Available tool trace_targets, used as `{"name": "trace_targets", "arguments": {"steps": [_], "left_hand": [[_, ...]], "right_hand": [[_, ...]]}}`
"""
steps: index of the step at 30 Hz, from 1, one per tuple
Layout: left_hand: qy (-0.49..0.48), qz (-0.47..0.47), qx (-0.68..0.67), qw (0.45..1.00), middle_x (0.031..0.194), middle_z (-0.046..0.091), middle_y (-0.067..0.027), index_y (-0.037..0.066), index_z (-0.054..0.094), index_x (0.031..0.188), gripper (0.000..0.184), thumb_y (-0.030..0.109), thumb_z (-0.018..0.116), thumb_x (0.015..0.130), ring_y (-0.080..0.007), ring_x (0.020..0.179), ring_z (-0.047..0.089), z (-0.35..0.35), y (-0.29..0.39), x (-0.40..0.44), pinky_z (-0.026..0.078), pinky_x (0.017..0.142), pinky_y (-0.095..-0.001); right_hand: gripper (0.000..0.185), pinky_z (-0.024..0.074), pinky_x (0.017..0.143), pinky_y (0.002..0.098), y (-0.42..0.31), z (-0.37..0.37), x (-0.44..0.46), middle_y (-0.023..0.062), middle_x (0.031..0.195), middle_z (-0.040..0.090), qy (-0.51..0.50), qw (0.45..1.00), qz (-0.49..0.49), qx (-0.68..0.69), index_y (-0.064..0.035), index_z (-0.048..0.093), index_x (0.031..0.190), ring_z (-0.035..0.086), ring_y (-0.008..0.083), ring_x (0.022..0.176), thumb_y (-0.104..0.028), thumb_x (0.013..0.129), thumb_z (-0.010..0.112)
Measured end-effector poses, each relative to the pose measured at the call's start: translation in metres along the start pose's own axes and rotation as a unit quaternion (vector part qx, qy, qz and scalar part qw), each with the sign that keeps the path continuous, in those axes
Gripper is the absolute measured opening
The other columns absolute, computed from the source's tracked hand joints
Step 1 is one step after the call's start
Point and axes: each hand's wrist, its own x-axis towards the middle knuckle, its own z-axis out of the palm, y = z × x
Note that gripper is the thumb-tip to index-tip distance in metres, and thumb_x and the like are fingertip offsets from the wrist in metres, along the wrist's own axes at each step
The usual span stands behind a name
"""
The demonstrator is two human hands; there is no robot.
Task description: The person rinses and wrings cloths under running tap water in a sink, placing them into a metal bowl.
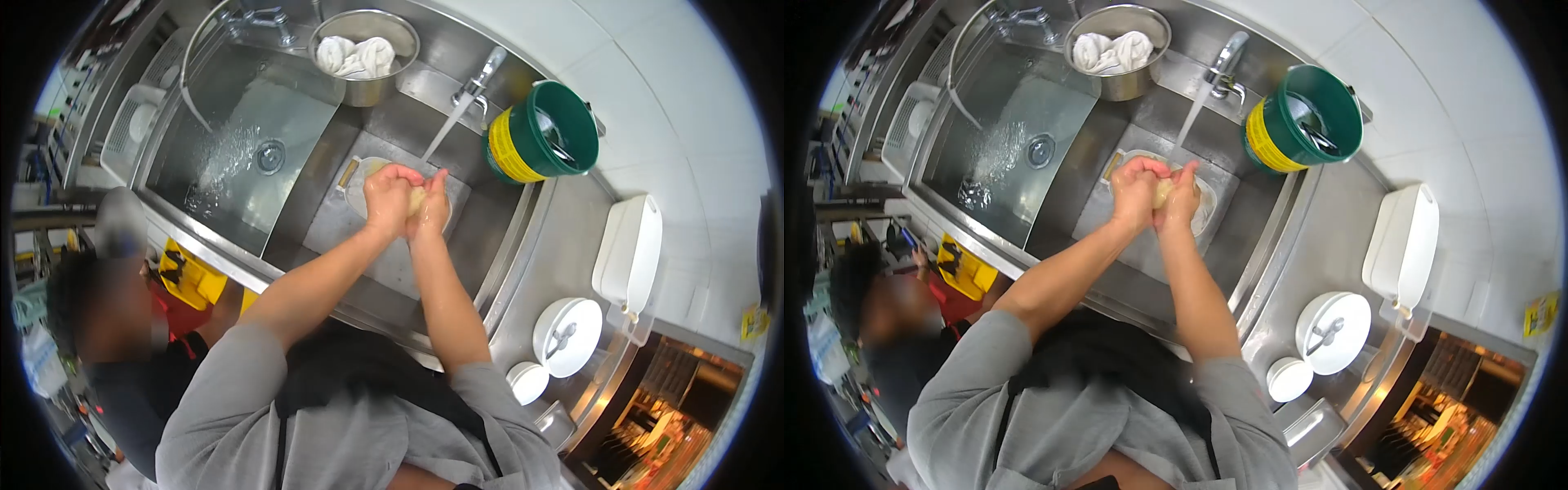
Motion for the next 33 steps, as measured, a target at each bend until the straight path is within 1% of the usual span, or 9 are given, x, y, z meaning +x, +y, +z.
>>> {"name": "trace_targets", "arguments": {"steps": [5,8,14,20,23,24,26,28,33], "left_hand": [[-0.100,0.463,0.244,0.846,0.067,0.061,-0.0028,0.013,0.066,0.064,0.014,0.001,0.061,0.063,-0.0253,0.072,0.061,0.001,0.019,-0.032,0.050,0.069,-0.0369],[-0.194,0.568,0.285,0.748,0.065,0.057,-0.0011,0.013,0.061,0.061,0.008,0.007,0.065,0.060,-0.0213,0.070,0.059,-0.006,0.029,-0.054,0.049,0.066,-0.0358],[-0.440,0.585,0.329,0.596,0.069,0.060,0.0009,0.014,0.063,0.072,0.008,0.015,0.063,0.064,-0.0197,0.074,0.060,-0.025,-0.008,-0.073,0.048,0.067,-0.0344],[-0.554,0.474,0.562,0.389,0.071,0.066,-0.0013,0.014,0.066,0.070,0.010,0.022,0.060,0.071,-0.0225,0.074,0.066,-0.030,-0.071,-0.084,0.052,0.066,-0.0393],[-0.603,0.377,0.562,0.422,0.070,0.067,-0.0042,0.013,0.064,0.067,0.006,0.018,0.063,0.071,-0.0251,0.072,0.067,-0.040,-0.073,-0.051,0.052,0.065,-0.0415],[-0.566,0.371,0.530,0.511,0.070,0.067,-0.0054,0.013,0.064,0.066,0.004,0.014,0.063,0.070,-0.0254,0.071,0.067,-0.046,-0.061,-0.034,0.052,0.064,-0.0415],[-0.476,0.357,0.445,0.669,0.070,0.067,-0.0079,0.013,0.063,0.064,0.008,0.006,0.063,0.068,-0.0259,0.069,0.067,-0.061,-0.015,0.000,0.052,0.061,-0.0413],[-0.301,0.467,0.378,0.740,0.068,0.065,-0.0103,0.011,0.061,0.063,0.017,-0.006,0.059,0.065,-0.0256,0.062,0.065,-0.059,0.054,0.036,0.051,0.056,-0.0372],[0.020,0.555,0.304,0.774,0.077,0.065,-0.0127,0.004,0.065,0.079,0.009,-0.003,0.062,0.073,-0.0299,0.074,0.064,-0.028,0.171,0.134,0.051,0.067,-0.0412]], "right_hand": [[0.051,0.0406,0.054,0.0283,-0.020,-0.013,0.012,-0.0006,0.063,0.045,-0.299,0.923,0.240,0.024,-0.0161,0.044,0.067,0.048,0.0124,0.059,-0.055,0.099,0.049],[0.056,0.0388,0.053,0.0293,-0.030,-0.023,0.012,-0.0010,0.060,0.043,-0.370,0.841,0.376,-0.121,-0.0164,0.041,0.062,0.045,0.0123,0.057,-0.059,0.097,0.050],[0.059,0.0361,0.055,0.0358,-0.009,-0.035,0.007,0.0010,0.058,0.043,-0.452,0.621,0.270,-0.581,-0.0109,0.046,0.059,0.037,0.0153,0.055,-0.054,0.099,0.049],[0.061,0.0412,0.061,0.0403,0.050,-0.064,0.018,0.0056,0.057,0.051,-0.498,0.445,0.179,-0.722,-0.0051,0.053,0.057,0.046,0.0190,0.057,-0.052,0.097,0.051],[0.055,0.0475,0.076,0.0436,0.065,-0.064,0.058,0.0163,0.081,0.065,-0.419,0.498,0.177,-0.738,-0.0042,0.067,0.075,0.062,0.0297,0.079,-0.053,0.095,0.050],[0.055,0.0491,0.082,0.0448,0.068,-0.067,0.081,0.0208,0.092,0.070,-0.379,0.538,0.180,-0.732,-0.0042,0.073,0.084,0.067,0.0345,0.089,-0.053,0.095,0.050],[0.050,0.0479,0.094,0.0448,0.089,-0.096,0.151,0.0235,0.121,0.064,-0.419,0.429,-0.023,-0.800,-0.0065,0.072,0.109,0.063,0.0378,0.110,-0.048,0.095,0.048],[0.045,0.0467,0.098,0.0456,0.071,-0.086,0.150,0.0235,0.131,0.058,-0.336,0.481,-0.086,-0.805,-0.0068,0.065,0.120,0.060,0.0384,0.116,-0.040,0.095,0.049],[0.041,0.0470,0.100,0.0464,0.134,-0.138,0.194,0.0218,0.134,0.054,-0.233,0.516,-0.250,-0.786,-0.0063,0.058,0.127,0.058,0.0374,0.118,-0.023,0.090,0.056]]}}
